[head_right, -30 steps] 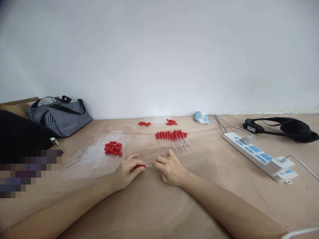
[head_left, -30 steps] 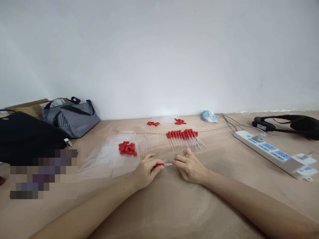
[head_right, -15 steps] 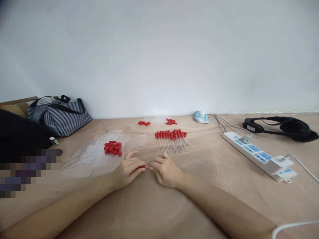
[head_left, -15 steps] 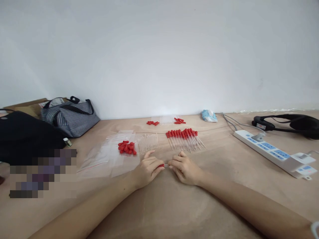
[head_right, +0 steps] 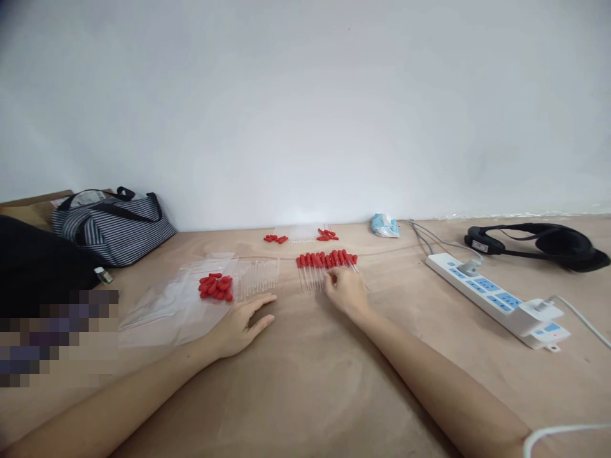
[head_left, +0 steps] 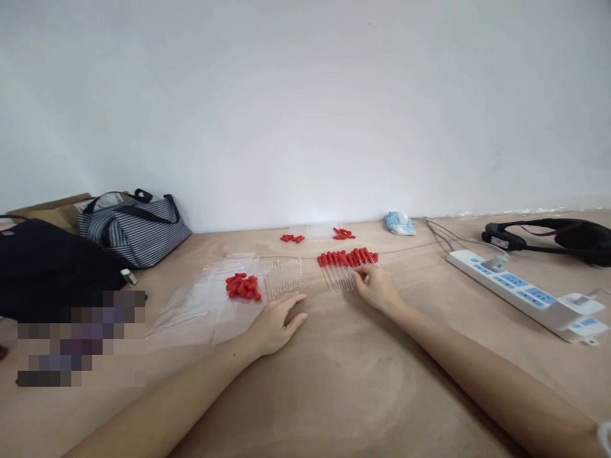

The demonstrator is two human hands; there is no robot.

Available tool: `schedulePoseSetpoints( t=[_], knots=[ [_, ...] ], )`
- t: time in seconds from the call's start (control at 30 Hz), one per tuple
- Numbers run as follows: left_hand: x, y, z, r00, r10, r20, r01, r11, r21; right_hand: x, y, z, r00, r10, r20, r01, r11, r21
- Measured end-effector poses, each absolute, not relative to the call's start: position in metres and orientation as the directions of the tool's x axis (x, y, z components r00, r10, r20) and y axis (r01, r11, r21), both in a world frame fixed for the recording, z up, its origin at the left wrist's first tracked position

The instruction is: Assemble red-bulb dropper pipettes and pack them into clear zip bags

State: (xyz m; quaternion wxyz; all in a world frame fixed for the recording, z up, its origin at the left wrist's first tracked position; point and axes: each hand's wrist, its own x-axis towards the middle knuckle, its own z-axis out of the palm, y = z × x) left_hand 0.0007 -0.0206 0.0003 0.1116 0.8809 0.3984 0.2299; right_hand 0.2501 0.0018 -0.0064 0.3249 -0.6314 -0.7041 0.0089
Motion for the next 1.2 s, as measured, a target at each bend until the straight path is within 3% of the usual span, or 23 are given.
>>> schedulePoseSetpoints(
  t=[0.13,0.33,0.53,0.77,0.87,0.97,1.07,1.2],
  knots=[
    [0.001,-0.019,0.000,0.616,0.727,0.302,0.626,-0.685,0.372,0.246,0.025,-0.001,0.244,0.896,0.370,0.896,-0.063,-0.439],
    [0.001,-0.019,-0.001,0.622,0.714,0.321,0.609,-0.699,0.376,0.226,0.040,0.004,0.288,0.903,0.320,0.919,-0.165,-0.359],
    [0.000,-0.019,-0.001,0.627,0.710,0.321,0.610,-0.704,0.364,0.226,0.039,0.000,0.222,0.897,0.382,0.944,-0.099,-0.316],
    [0.002,-0.017,0.003,0.615,0.699,0.365,0.613,-0.715,0.336,0.189,0.026,0.001,-0.044,0.902,0.430,0.944,0.178,-0.277],
    [-0.008,-0.008,0.014,0.462,0.755,0.465,0.768,-0.603,0.216,0.162,0.026,0.003,-0.057,0.929,0.365,0.940,0.173,-0.294],
    [-0.028,0.008,0.026,0.229,0.787,0.573,0.941,-0.330,0.077,0.140,0.034,0.007,0.026,0.960,0.277,0.942,0.070,-0.330],
    [-0.048,0.021,0.032,0.078,0.824,0.561,0.995,-0.102,0.013,0.128,0.044,0.010,0.111,0.975,0.194,0.930,-0.033,-0.366],
    [-0.059,0.027,0.029,0.035,0.876,0.482,0.999,-0.042,0.004,0.123,0.054,0.011,0.159,0.978,0.136,0.922,-0.098,-0.375]
  ],
)
